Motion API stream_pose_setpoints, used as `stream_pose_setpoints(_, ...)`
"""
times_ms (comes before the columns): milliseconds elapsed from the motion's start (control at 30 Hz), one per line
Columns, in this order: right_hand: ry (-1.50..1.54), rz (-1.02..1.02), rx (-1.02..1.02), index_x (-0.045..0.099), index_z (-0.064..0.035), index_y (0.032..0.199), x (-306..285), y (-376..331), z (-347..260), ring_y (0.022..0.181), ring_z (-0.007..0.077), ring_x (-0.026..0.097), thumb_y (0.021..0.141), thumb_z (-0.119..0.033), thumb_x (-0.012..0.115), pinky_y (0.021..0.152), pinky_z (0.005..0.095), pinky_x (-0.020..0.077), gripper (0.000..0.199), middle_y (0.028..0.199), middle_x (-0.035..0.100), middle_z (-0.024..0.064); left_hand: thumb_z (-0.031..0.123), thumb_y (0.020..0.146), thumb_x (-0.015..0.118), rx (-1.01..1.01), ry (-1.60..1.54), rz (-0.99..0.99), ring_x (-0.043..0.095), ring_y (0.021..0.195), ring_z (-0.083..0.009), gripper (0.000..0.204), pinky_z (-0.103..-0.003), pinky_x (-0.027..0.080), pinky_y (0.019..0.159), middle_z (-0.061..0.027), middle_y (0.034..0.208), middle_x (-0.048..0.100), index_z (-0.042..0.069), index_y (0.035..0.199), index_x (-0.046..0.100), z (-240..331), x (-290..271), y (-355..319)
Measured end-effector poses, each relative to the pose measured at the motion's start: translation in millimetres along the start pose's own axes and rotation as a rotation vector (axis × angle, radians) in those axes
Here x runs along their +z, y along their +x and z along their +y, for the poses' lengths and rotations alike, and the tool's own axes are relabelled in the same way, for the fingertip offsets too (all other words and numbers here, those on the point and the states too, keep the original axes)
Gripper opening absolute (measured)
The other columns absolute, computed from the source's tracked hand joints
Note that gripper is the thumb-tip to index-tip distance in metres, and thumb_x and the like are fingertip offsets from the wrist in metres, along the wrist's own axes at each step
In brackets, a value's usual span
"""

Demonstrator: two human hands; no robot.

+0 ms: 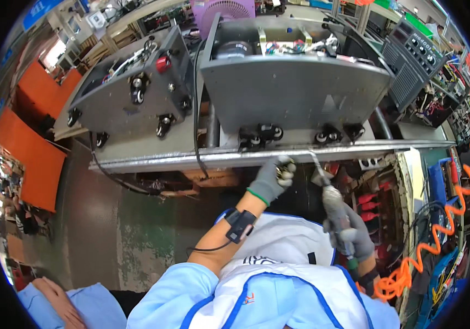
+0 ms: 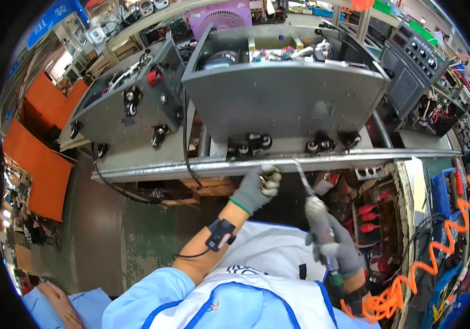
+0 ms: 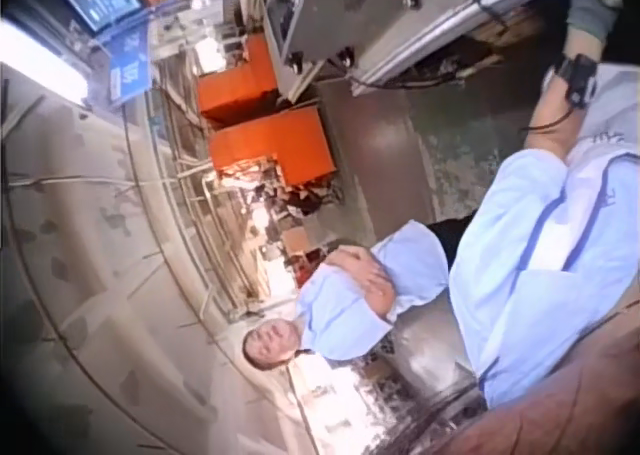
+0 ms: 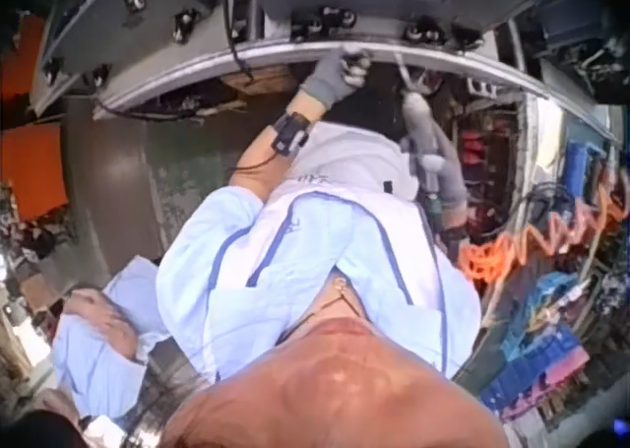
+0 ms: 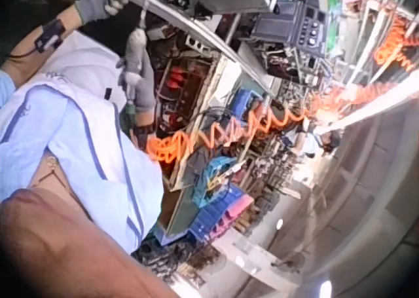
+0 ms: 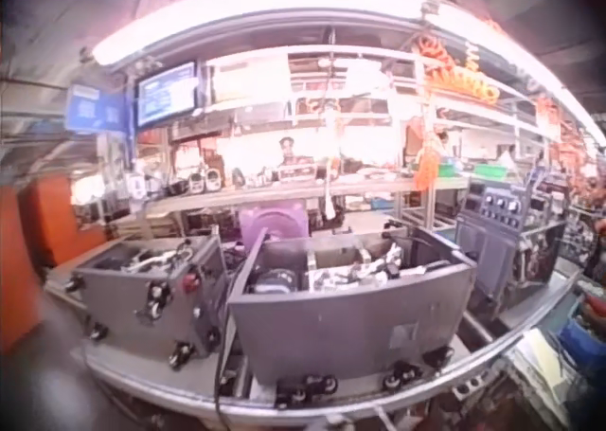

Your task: The worker is assembling and testing an industrial welding machine on an assembly line, including attaching casters and wiring.

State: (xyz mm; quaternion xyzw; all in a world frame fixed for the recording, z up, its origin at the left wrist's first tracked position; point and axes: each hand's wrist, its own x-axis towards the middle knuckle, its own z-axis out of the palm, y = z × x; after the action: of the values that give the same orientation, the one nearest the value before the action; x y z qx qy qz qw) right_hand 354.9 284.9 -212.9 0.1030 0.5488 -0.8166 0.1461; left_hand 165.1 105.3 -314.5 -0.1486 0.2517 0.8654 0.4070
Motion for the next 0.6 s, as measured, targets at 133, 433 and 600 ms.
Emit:
stream_pose_setpoints(133,-0.034,-0.155,0.089,0.03,-0.0025,0.134,36,6,22,0.067,0.0144,0.052,0.054,-0.006,0.059,0.056,0.0254,0.0477,0.086,0.083,0.051,0.0094,0.023,0.086,0.051,0.122,-0.101,-0.04,0.029,0.037,-0.0075,0.019,-0.02,0.02,0.03,-0.0024,0.057,0.046,0.004,0.08,0.054,16,-23,-50)
stream_pose_setpoints(433,-0.115,-0.281,0.18,0.031,-0.0001,0.134,50,5,28,0.072,0.0144,0.05,0.053,-0.008,0.061,0.061,0.0262,0.0462,0.086,0.088,0.048,0.0074,0.02,0.085,0.053,0.253,-0.011,-0.032,0.026,0.034,-0.0061,0.022,-0.02,0.021,0.03,-0.0011,0.053,0.045,-0.002,0.083,0.056,10,-43,-84)
stream_pose_setpoints(600,-0.093,-0.297,0.221,0.03,0.0006,0.133,46,15,35,0.075,0.016,0.056,0.053,-0.014,0.064,0.061,0.0255,0.0494,0.089,0.089,0.053,0.0114,0.02,0.086,0.053,0.45,0.423,0.209,0.028,0.034,-0.0054,0.022,-0.02,0.022,0.031,-0.0006,0.054,0.047,-0.002,0.083,0.058,11,-43,-95)
